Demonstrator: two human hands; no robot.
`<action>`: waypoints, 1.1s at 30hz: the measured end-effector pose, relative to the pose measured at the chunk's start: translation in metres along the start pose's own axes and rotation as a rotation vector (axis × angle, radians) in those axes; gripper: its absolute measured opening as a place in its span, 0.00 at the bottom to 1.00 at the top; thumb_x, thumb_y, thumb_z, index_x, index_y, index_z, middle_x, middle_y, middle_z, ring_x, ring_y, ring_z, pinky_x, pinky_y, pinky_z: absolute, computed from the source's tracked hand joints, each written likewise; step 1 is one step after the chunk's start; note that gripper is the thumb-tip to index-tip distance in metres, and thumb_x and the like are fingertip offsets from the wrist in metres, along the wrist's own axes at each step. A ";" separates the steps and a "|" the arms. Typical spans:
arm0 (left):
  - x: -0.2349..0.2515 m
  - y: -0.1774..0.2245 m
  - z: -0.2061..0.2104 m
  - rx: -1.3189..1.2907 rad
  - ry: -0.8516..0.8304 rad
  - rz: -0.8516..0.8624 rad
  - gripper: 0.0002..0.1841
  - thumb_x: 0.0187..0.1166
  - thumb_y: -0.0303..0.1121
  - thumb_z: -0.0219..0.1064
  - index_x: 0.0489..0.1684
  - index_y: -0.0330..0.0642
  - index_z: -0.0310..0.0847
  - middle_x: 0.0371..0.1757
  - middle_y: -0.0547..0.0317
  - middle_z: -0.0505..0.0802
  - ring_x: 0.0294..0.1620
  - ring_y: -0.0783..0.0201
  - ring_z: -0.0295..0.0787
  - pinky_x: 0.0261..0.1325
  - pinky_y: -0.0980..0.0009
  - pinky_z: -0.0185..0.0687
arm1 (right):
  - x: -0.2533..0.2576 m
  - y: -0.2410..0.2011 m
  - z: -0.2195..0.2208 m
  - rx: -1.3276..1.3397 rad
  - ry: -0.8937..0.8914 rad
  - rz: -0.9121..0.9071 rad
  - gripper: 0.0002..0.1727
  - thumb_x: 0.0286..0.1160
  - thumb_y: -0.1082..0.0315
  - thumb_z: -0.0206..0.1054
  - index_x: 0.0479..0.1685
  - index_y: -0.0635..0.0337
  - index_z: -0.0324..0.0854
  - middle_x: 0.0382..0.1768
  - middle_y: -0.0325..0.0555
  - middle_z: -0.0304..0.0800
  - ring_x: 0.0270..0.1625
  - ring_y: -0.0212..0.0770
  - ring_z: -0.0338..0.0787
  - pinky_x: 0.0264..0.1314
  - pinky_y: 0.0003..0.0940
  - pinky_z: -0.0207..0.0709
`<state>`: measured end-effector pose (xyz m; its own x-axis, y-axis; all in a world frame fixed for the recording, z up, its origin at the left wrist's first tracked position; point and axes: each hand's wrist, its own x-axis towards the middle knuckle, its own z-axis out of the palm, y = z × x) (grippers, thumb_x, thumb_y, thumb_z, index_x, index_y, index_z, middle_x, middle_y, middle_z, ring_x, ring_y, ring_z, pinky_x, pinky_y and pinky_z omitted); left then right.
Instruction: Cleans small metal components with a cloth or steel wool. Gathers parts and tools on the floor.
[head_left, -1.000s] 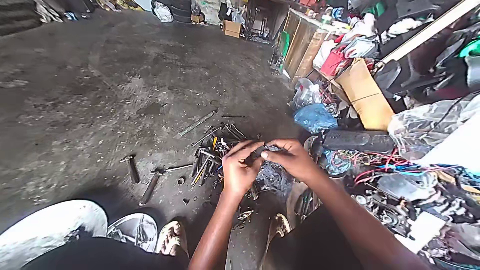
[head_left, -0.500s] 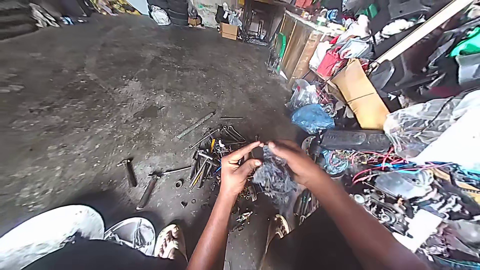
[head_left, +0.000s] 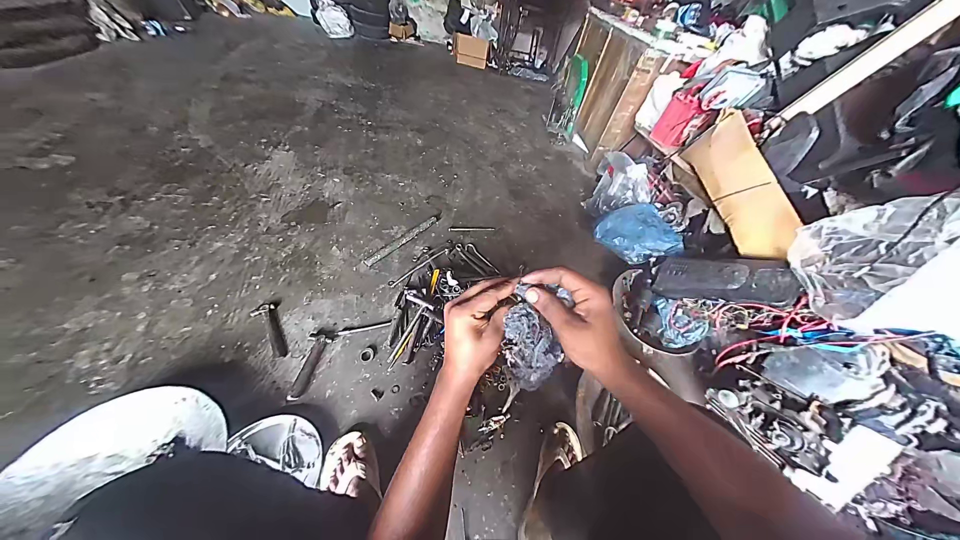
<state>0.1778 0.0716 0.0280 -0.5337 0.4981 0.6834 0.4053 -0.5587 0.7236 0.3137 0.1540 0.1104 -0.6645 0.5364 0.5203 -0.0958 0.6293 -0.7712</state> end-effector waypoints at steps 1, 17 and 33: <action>0.000 0.001 -0.001 0.000 -0.009 0.000 0.13 0.74 0.22 0.66 0.50 0.36 0.94 0.56 0.53 0.96 0.56 0.66 0.94 0.62 0.66 0.90 | 0.000 0.000 -0.001 0.006 -0.012 0.012 0.09 0.77 0.75 0.69 0.50 0.63 0.91 0.49 0.45 0.95 0.52 0.38 0.93 0.58 0.38 0.89; -0.016 -0.030 0.011 -1.032 -0.136 -0.365 0.18 0.67 0.30 0.81 0.57 0.41 0.93 0.55 0.47 0.95 0.23 0.78 0.80 0.24 0.82 0.73 | 0.001 -0.026 -0.020 -0.945 -0.123 -0.245 0.11 0.78 0.70 0.64 0.49 0.53 0.92 0.52 0.50 0.90 0.52 0.50 0.91 0.46 0.46 0.88; -0.018 -0.028 0.000 -1.002 -0.137 -0.380 0.18 0.71 0.34 0.80 0.59 0.40 0.92 0.53 0.50 0.95 0.23 0.79 0.78 0.24 0.82 0.72 | -0.003 -0.017 0.002 -1.054 -0.172 -0.083 0.10 0.77 0.70 0.65 0.49 0.60 0.91 0.50 0.61 0.87 0.50 0.59 0.91 0.45 0.51 0.89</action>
<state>0.1766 0.0780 -0.0046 -0.3835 0.7886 0.4807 -0.5940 -0.6091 0.5256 0.3159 0.1408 0.1218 -0.7888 0.4347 0.4345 0.4879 0.8728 0.0127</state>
